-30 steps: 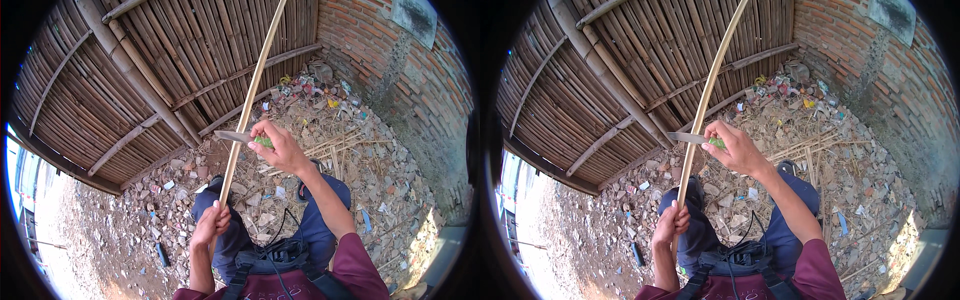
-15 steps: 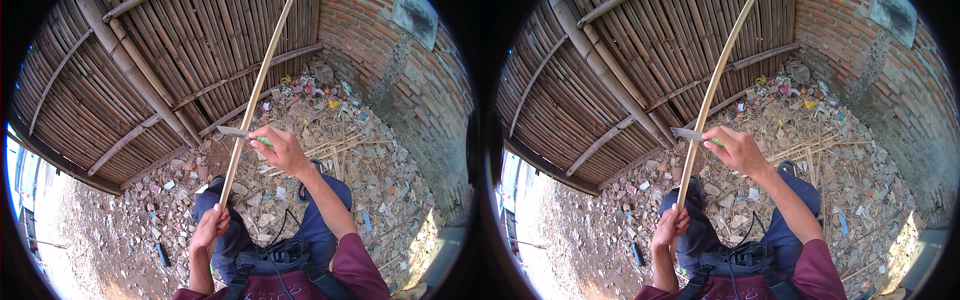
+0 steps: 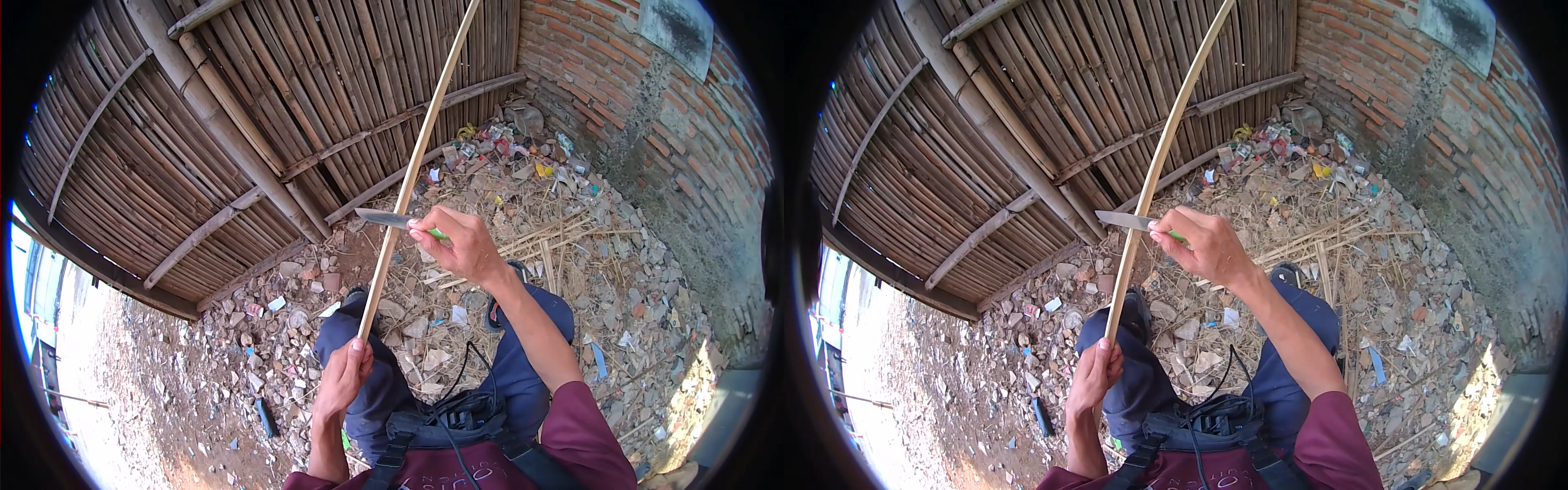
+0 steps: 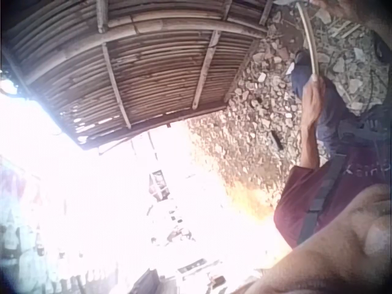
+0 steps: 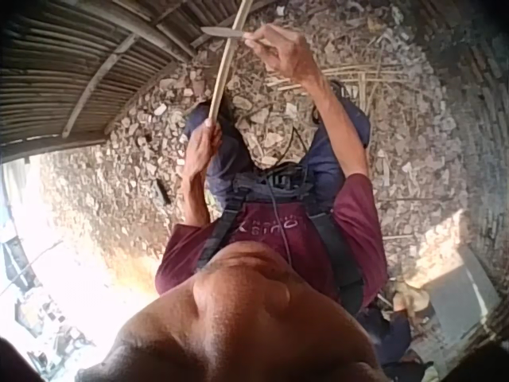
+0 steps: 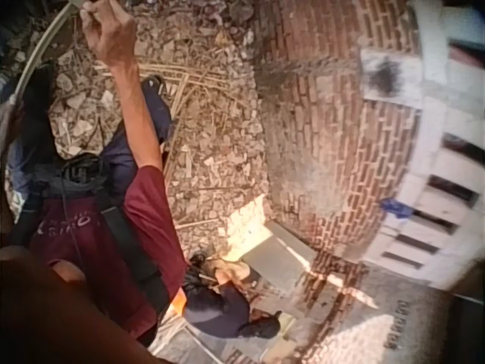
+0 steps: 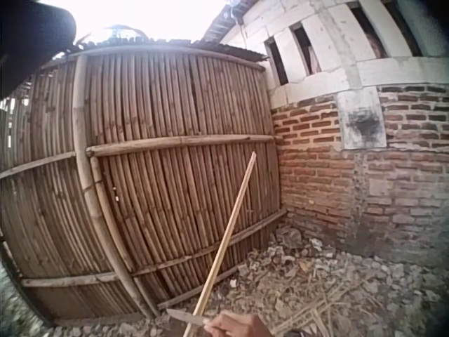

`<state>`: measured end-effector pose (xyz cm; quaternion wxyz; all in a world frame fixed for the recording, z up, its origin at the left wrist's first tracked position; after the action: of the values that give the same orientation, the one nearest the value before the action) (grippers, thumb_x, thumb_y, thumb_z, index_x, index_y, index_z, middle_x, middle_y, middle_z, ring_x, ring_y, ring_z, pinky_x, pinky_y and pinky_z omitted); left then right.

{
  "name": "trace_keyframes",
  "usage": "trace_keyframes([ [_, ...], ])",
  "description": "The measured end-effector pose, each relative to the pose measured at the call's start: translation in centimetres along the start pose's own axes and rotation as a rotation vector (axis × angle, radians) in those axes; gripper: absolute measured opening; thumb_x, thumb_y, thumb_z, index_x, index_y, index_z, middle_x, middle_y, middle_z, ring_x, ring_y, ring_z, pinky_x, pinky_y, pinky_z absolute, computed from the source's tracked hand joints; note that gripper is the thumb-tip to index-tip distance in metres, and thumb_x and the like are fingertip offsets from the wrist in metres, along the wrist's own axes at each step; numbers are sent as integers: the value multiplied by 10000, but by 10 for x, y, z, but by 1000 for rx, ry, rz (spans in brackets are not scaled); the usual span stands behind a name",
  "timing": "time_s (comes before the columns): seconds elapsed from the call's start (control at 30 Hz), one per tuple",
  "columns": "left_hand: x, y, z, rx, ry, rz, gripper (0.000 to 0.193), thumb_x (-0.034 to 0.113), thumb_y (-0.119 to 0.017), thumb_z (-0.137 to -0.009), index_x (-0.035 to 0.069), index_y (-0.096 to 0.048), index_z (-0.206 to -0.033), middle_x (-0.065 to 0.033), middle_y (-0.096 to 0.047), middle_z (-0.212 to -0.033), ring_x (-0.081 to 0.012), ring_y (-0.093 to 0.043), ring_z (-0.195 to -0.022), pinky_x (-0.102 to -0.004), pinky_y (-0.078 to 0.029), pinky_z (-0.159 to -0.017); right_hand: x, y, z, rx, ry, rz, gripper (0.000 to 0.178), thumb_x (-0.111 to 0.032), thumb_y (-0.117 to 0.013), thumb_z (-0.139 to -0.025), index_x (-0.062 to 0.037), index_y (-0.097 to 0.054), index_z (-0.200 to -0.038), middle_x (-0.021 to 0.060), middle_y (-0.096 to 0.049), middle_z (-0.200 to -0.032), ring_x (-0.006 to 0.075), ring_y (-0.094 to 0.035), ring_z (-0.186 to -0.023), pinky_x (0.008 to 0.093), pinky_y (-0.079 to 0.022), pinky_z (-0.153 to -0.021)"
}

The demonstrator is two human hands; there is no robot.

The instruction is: The person uses a small knife to shave and smooth the edges of a long, thin strip of bamboo while sitting in an outdoor workshop area.

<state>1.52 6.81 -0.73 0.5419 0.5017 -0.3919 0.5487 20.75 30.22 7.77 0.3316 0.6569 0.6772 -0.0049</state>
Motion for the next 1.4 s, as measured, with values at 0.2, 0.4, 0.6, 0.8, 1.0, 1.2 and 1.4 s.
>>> trace_keyframes([
  [0.2, -2, -4, 6, 4, 12, -4, 483, 450, -356, -1189, 96, -451, -874, 52, -365, -691, -54, -306, -561, -250, -255, -505, 21, 19, -3, 82, -74, 23, 147, -196, -717, -1030, -57, -686, -992, 92, -742, -875, 241, -742, -725, 382, -565, -595],
  [0.4, -4, -1, 13, 18, -3, -165, 511, 384, -343, -1199, 35, -497, -859, 6, -429, -641, -114, -392, -571, -324, -345, -540, 33, 39, -4, 205, -137, 98, 147, -184, -718, -1027, -42, -687, -1005, 112, -775, -932, 276, -769, -778, 395, -586, -654],
  [0.6, -10, 2, 24, 29, 7, -117, 457, 400, -368, -1194, 91, -459, -869, 67, -352, -683, -48, -307, -566, -256, -258, -507, 26, 41, -5, 145, -112, 83, 143, -179, -727, -1019, -44, -694, -990, 111, -784, -927, 282, -779, -807, 396, -584, -658],
  [0.8, -5, 4, 20, 107, -87, -185, 464, 402, -361, -1195, 88, -473, -873, 70, -358, -690, -44, -308, -577, -254, -267, -521, 4, 20, -1, 52, 35, 66, 154, -185, -758, -996, -50, -690, -964, 94, -728, -830, 269, -729, -700, 400, -559, -601],
  [1.0, 19, -1, 25, 221, -159, -488, 466, 320, -405, -1175, -4, -531, -865, -151, -464, -590, -322, -468, -510, -454, -381, -558, 3, 25, -7, 55, 7, 63, 142, -165, -751, -985, -58, -673, -1037, 108, -718, -821, 281, -722, -666, 414, -557, -595],
  [1.2, 19, -7, 30, 303, -180, -482, 320, 199, -576, -1116, -1, -531, -871, -167, -491, -599, -303, -468, -495, -433, -362, -523, 19, 23, -4, -59, -296, 143, 250, -73, -684, -925, -42, -627, -1166, 172, -736, -839, 363, -730, -679, 480, -564, -626],
  [1.4, 26, -22, 12, 331, -205, -369, 307, 214, -621, -1105, -6, -578, -895, -71, -493, -599, -116, -409, -549, -360, -366, -516, 28, 8, 8, 52, -156, 249, 140, -49, -660, -905, -34, -735, -1023, 194, -742, -855, 397, -737, -752, 513, -576, -690],
])
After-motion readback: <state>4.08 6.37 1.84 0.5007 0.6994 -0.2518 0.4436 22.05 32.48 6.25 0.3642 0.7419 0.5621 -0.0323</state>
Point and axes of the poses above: each hand's wrist, its own z-axis away from the middle knuckle, its own y-axis out of the back of the hand, x = y × z, the point moved 4 cm from there along -z, towards the middle knuckle
